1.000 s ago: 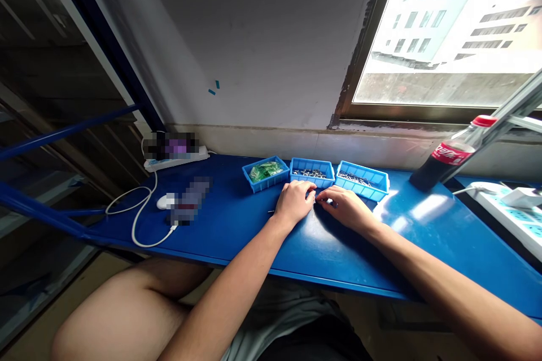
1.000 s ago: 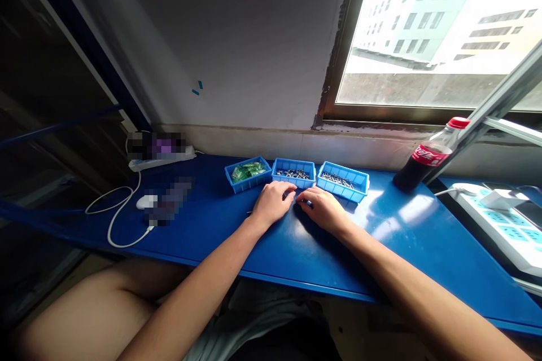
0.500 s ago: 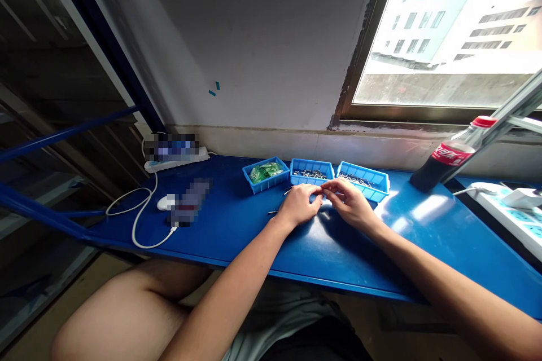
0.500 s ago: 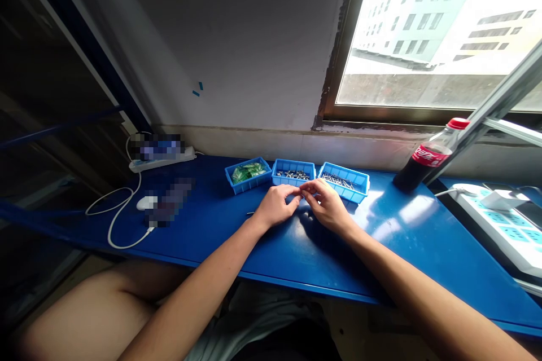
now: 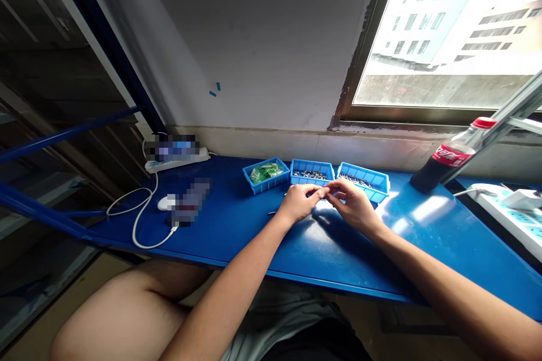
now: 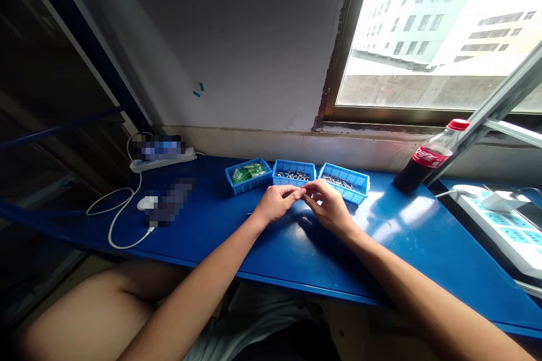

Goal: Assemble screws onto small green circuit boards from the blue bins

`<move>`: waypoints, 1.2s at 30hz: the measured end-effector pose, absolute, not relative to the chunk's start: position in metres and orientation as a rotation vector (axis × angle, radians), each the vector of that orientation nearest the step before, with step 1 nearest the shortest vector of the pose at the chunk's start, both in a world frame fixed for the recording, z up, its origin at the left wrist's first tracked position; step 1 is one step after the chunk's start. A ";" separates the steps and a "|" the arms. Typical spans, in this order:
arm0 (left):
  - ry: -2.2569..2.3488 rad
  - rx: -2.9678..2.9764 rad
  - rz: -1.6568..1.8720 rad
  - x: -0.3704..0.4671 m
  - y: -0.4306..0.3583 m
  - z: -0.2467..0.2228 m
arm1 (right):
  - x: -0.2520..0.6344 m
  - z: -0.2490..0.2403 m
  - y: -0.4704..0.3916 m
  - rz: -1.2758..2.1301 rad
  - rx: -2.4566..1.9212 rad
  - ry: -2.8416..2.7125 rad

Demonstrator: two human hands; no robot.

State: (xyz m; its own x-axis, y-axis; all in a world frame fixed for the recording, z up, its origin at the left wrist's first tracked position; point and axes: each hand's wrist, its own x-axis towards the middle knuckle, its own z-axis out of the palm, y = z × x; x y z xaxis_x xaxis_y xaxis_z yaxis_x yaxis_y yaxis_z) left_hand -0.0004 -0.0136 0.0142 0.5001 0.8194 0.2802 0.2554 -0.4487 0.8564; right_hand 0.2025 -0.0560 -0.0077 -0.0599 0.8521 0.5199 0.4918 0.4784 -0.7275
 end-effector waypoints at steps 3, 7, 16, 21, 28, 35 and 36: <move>0.854 1.937 0.939 0.000 -0.011 0.011 | 0.203 -0.010 -0.056 0.402 -1.137 -1.731; 0.863 1.930 1.030 0.002 -0.008 0.006 | 0.203 -0.013 -0.055 0.446 -1.138 -1.708; 0.854 2.112 1.119 0.003 -0.008 0.002 | 0.204 -0.019 -0.052 0.551 -1.195 -1.679; 0.736 2.005 1.176 0.005 -0.010 0.003 | 0.203 -0.018 -0.052 0.551 -1.176 -1.670; 0.929 2.062 1.128 0.003 -0.014 0.011 | 0.202 -0.010 -0.056 0.532 -1.202 -1.695; 0.903 2.035 0.982 0.001 -0.014 0.010 | 0.206 -0.014 -0.053 0.462 -1.159 -1.750; 0.891 2.024 1.000 0.001 -0.013 0.009 | 0.206 -0.014 -0.053 0.458 -1.156 -1.752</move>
State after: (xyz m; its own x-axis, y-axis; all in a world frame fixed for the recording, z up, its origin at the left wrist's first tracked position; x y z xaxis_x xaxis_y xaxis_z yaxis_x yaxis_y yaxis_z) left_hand 0.0012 -0.0134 0.0089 0.4653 0.8075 0.3625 0.2676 -0.5187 0.8120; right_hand 0.2065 -0.0529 -0.0144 -0.0987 0.8571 0.5056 0.5001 0.4820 -0.7194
